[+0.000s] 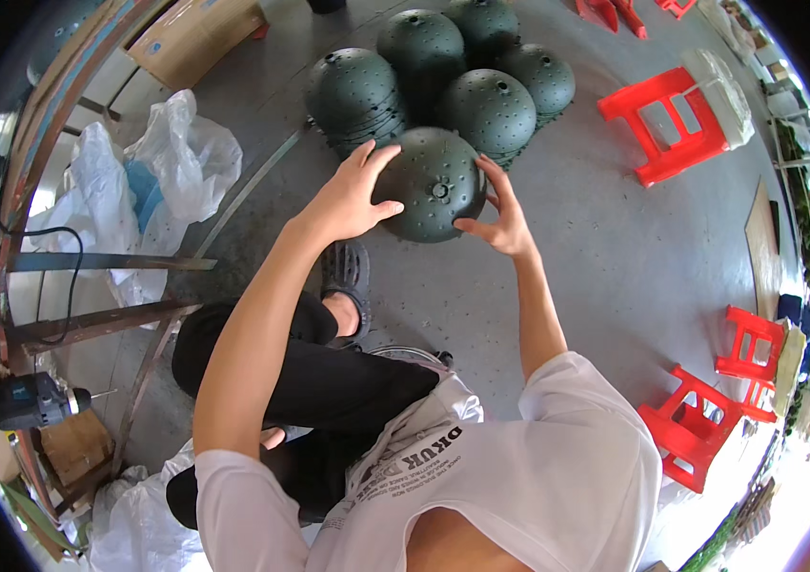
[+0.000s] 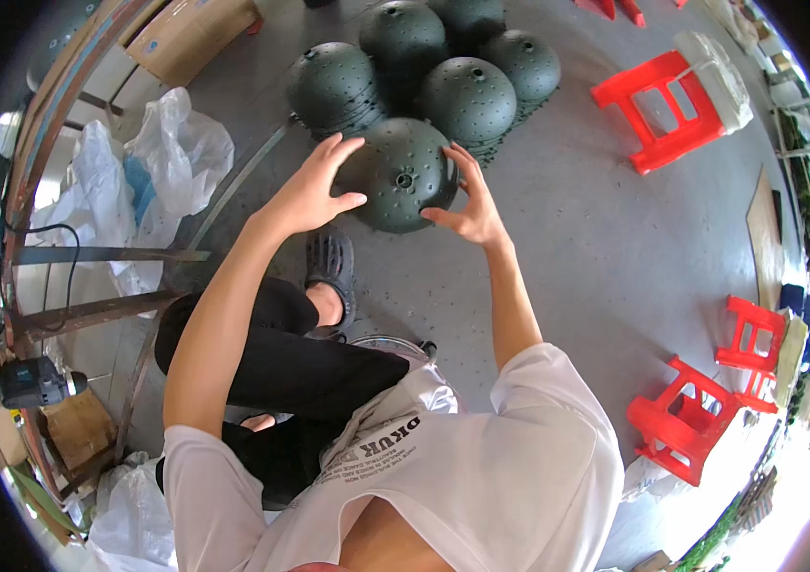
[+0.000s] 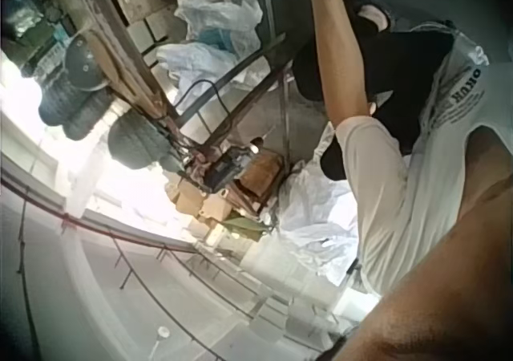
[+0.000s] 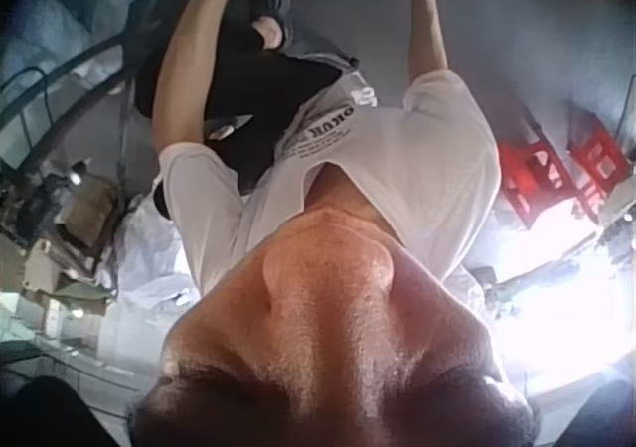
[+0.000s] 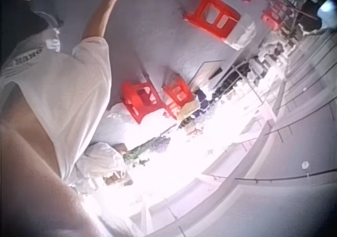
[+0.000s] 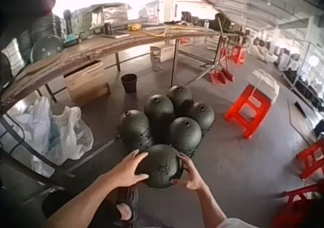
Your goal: The recorder is using a mounted electric drill to create holes in green plastic or rubber spheres in a workshop setting.
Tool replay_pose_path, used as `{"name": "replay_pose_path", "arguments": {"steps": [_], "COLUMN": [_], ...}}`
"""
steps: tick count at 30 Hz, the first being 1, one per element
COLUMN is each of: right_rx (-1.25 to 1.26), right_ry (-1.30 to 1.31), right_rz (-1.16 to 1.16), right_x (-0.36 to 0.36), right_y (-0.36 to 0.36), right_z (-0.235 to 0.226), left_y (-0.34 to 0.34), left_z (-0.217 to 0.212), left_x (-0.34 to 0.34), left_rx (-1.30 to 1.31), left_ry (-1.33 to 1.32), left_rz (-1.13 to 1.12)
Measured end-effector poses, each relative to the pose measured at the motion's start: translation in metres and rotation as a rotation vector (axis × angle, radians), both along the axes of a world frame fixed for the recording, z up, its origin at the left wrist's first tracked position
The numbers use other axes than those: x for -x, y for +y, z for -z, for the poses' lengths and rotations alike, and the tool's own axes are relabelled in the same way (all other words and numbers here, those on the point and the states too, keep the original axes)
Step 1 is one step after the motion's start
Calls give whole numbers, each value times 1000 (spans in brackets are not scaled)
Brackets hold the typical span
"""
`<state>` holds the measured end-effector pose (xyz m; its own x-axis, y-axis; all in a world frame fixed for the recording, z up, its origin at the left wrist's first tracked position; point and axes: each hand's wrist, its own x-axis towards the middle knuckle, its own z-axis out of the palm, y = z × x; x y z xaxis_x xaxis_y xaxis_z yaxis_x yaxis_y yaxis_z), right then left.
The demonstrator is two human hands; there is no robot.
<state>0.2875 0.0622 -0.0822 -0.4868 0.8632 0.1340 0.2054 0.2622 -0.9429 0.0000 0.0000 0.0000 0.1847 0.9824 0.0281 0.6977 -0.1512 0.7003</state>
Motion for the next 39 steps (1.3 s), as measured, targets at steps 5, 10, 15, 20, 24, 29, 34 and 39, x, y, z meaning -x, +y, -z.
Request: {"name": "replay_pose_path", "arguments": {"steps": [5,10,15,20,24,29,34,39], "right_rx": [-31,-113,-419,-398,-324,-379,-442,-833], "right_ry": [-557,-482,-535,-864,-908,-1148,-778,-730], "right_rz": [286,318,18,-109,-120,-32,-317,-959], "right_x": [-16,56,102,136,124,115,221,366], "right_y": [5,-25,-23,-3,4,2,9,66], "right_z": [183,177,152,152,154,135,64,24], "left_y": [6,-90,-176,-234,-297,-376,-456,-441], "left_z": [-40,-106,-115,-119,-129,-126,-120,-64], "left_x": [0,71,106,113,127,148,173,237], "left_rx": [175,133,104,-73,-49,140,439,352], "left_ry": [202,158,50,-20,97,159,370,323], "left_rz": [96,-190,-443,-523,-651,-766,-824,-738]}}
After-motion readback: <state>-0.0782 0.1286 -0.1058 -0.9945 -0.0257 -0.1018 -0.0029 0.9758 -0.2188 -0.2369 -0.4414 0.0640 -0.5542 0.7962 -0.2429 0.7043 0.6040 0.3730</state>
